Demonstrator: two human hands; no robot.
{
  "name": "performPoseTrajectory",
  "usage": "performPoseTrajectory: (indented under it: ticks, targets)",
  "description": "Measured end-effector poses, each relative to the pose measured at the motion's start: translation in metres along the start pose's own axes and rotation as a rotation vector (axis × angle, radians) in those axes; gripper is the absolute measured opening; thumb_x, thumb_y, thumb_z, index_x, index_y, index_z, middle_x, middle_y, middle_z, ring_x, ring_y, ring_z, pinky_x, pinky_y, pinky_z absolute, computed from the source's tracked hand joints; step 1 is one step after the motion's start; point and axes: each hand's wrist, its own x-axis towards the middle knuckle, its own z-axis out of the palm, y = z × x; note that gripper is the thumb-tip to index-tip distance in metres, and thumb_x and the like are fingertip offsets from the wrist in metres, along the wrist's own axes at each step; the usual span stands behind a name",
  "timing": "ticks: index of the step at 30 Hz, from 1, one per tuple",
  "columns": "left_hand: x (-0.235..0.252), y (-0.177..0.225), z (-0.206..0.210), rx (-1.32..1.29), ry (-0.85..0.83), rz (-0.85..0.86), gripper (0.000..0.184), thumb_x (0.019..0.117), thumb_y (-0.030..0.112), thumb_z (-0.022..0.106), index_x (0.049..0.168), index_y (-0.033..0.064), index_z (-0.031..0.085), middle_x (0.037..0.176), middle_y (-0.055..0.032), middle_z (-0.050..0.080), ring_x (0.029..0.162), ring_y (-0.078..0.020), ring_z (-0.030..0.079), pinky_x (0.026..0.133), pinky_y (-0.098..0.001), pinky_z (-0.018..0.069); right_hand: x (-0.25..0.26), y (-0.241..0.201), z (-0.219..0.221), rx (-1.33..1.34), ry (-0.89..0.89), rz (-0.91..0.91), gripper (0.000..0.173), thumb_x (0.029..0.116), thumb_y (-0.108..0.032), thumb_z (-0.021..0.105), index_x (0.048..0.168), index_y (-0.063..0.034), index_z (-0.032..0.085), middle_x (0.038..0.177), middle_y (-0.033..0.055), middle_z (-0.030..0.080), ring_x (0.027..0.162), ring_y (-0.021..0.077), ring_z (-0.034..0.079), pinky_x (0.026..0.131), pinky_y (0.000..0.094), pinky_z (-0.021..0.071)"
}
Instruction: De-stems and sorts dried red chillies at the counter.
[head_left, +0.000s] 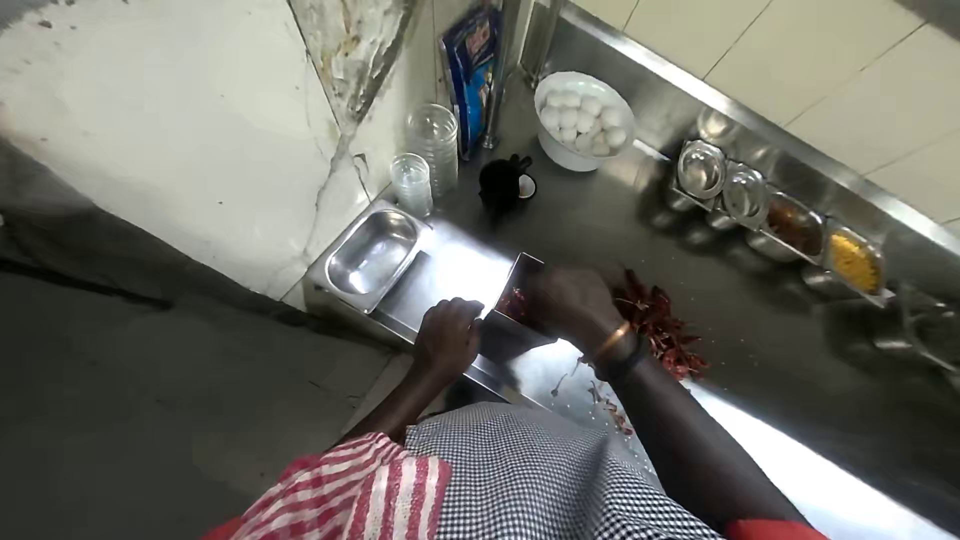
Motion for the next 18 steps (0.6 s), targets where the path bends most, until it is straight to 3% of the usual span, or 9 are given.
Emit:
performPoseTrajectory:
  ticks: [2, 4, 7, 10, 12, 15, 18]
  targets:
    - [0.000, -0.001, 0.001, 0.019, 0.010, 0.007, 0.027, 0.1027, 0.028, 0.054, 0.121, 0.0169, 0.070, 0.110, -0.0057, 0.069, 0.106, -0.0265, 0.064, 0.095, -0.0459, 0.0504, 0.016, -0.008, 0.010, -0.079, -0.144, -0.003, 0.011, 0.0946, -0.016, 0.065, 0.095, -0.0077, 0.070, 0.094, 0.0151, 0.070, 0.086, 0.0364, 0.069, 0.068, 0.0563, 0.0545]
    - [-0.001, 0.000, -0.001, 0.010, -0.011, -0.004, 0.027, 0.1031, 0.028, 0.053, 0.121, 0.0173, 0.070, 0.111, -0.0058, 0.069, 0.107, -0.0264, 0.064, 0.095, -0.0459, 0.0499, 0.025, -0.009, 0.025, -0.110, -0.220, -0.016, 0.014, 0.0955, -0.019, 0.063, 0.095, -0.0073, 0.070, 0.093, 0.0149, 0.070, 0.087, 0.0367, 0.069, 0.069, 0.0575, 0.0542]
    - [-0.002, 0.000, -0.002, 0.005, -0.035, -0.011, 0.027, 0.1032, 0.028, 0.052, 0.122, 0.0179, 0.069, 0.114, -0.0053, 0.069, 0.111, -0.0261, 0.063, 0.098, -0.0446, 0.0491, 0.028, -0.007, 0.031, -0.082, -0.238, -0.006, 0.018, 0.0979, -0.024, 0.062, 0.099, -0.0090, 0.072, 0.097, 0.0152, 0.072, 0.091, 0.0373, 0.070, 0.071, 0.0600, 0.0542]
    - [-0.001, -0.003, 0.001, 0.005, -0.016, 0.002, 0.026, 0.1023, 0.029, 0.052, 0.119, 0.0190, 0.070, 0.112, -0.0039, 0.069, 0.109, -0.0247, 0.063, 0.095, -0.0432, 0.0498, 0.025, 0.002, 0.014, 0.006, -0.189, 0.001, 0.016, 0.0934, -0.030, 0.067, 0.100, -0.0166, 0.074, 0.100, 0.0100, 0.072, 0.093, 0.0337, 0.070, 0.071, 0.0596, 0.0558]
    - [-0.001, -0.004, 0.002, 0.003, -0.002, 0.014, 0.025, 0.1016, 0.028, 0.053, 0.118, 0.0187, 0.070, 0.111, -0.0041, 0.069, 0.107, -0.0250, 0.064, 0.094, -0.0435, 0.0506, 0.021, 0.014, 0.001, 0.192, -0.135, -0.018, 0.016, 0.0953, -0.034, 0.068, 0.101, -0.0216, 0.076, 0.099, 0.0056, 0.073, 0.092, 0.0281, 0.071, 0.075, 0.0572, 0.0572]
    - [-0.002, -0.003, 0.002, 0.003, -0.021, 0.018, 0.024, 0.1016, 0.027, 0.054, 0.118, 0.0186, 0.070, 0.110, -0.0041, 0.069, 0.107, -0.0257, 0.063, 0.094, -0.0441, 0.0497, 0.008, 0.031, -0.013, 0.664, -0.104, -0.058, 0.019, 0.0988, -0.031, 0.068, 0.101, -0.0137, 0.075, 0.088, 0.0029, 0.072, 0.079, 0.0162, 0.068, 0.074, 0.0426, 0.0578]
    - [0.000, -0.001, -0.003, -0.003, -0.039, 0.021, 0.026, 0.1029, 0.028, 0.053, 0.119, 0.0186, 0.070, 0.108, -0.0050, 0.070, 0.105, -0.0256, 0.064, 0.093, -0.0445, 0.0504, -0.024, 0.033, -0.017, 1.075, -0.114, 0.022, 0.022, 0.1017, -0.032, 0.063, 0.106, -0.0110, 0.069, 0.083, 0.0039, 0.070, 0.066, 0.0123, 0.065, 0.059, 0.0297, 0.0553]
